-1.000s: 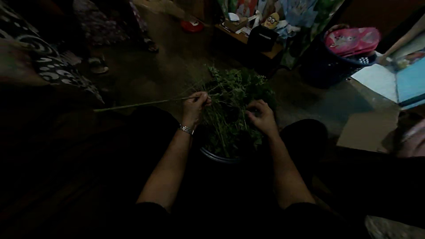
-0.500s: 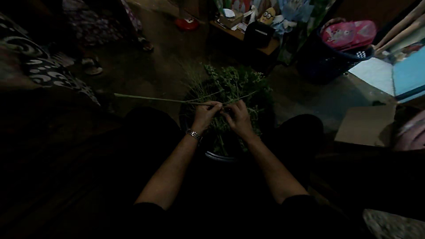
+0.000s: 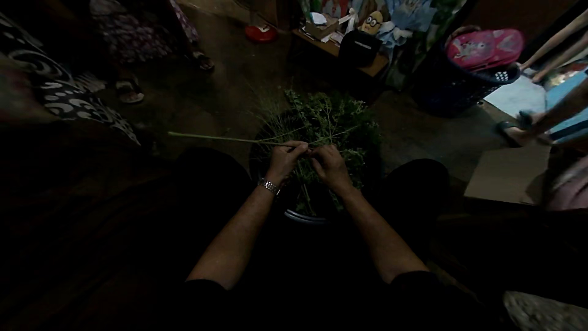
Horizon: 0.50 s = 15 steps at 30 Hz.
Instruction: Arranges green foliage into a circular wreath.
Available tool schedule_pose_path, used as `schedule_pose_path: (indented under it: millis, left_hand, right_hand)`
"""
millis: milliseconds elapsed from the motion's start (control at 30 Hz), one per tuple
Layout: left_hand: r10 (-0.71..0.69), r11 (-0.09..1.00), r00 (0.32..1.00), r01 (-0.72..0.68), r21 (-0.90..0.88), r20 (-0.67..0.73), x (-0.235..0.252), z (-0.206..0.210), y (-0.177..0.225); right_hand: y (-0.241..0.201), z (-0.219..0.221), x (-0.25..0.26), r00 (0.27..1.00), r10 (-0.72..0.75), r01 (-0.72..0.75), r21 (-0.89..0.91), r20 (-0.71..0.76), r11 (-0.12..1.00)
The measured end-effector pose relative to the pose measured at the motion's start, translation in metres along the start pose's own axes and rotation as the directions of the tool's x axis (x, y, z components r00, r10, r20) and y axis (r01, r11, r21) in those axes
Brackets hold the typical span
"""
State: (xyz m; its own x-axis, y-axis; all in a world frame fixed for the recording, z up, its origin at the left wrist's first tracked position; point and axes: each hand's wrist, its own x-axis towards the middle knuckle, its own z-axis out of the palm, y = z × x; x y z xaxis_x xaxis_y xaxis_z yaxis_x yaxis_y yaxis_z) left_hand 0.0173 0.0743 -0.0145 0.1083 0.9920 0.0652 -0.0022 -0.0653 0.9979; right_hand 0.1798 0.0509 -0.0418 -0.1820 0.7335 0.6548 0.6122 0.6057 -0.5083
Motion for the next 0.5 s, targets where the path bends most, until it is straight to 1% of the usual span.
schedule_pose_path:
  millis: [100, 200, 300, 367, 433, 500]
  left_hand:
    - [0.007, 1.000, 1.000, -0.008, -0.015, -0.016, 0.000, 0.000, 0.000]
    - [0.039, 0.999, 0.999, -0.040, -0.017, -0.037, 0.002, -0.001, -0.005]
    - [0.049, 0.999, 0.998, -0.049, -0.007, -0.047, 0.003, -0.001, -0.007]
    - [0.055, 0.998, 0.994, -0.054, 0.017, -0.090, 0.005, -0.003, -0.006]
    - [0.065, 0.997, 0.985, -0.057, 0.052, -0.160, 0.011, -0.014, -0.002]
    - [0.082, 0.996, 0.970, -0.073, 0.050, -0.227, 0.019, -0.029, 0.004]
  right_hand:
    - [-0.007, -0.004, 0.002, 0.998, 0.061, -0.061, 0.079, -0.009, 0.995]
    - [-0.016, -0.010, 0.004, 0.990, 0.135, -0.137, 0.059, 0.036, 0.989]
    - [-0.019, -0.009, 0.004, 0.985, 0.167, -0.170, 0.072, 0.042, 0.983]
    - [-0.021, -0.012, 0.005, 0.976, 0.207, -0.211, 0.065, 0.062, 0.975]
    - [-0.023, -0.021, 0.004, 0.960, 0.266, -0.272, 0.055, 0.093, 0.961]
    - [-0.018, -0.033, 0.003, 0.948, 0.299, -0.304, 0.033, 0.109, 0.952]
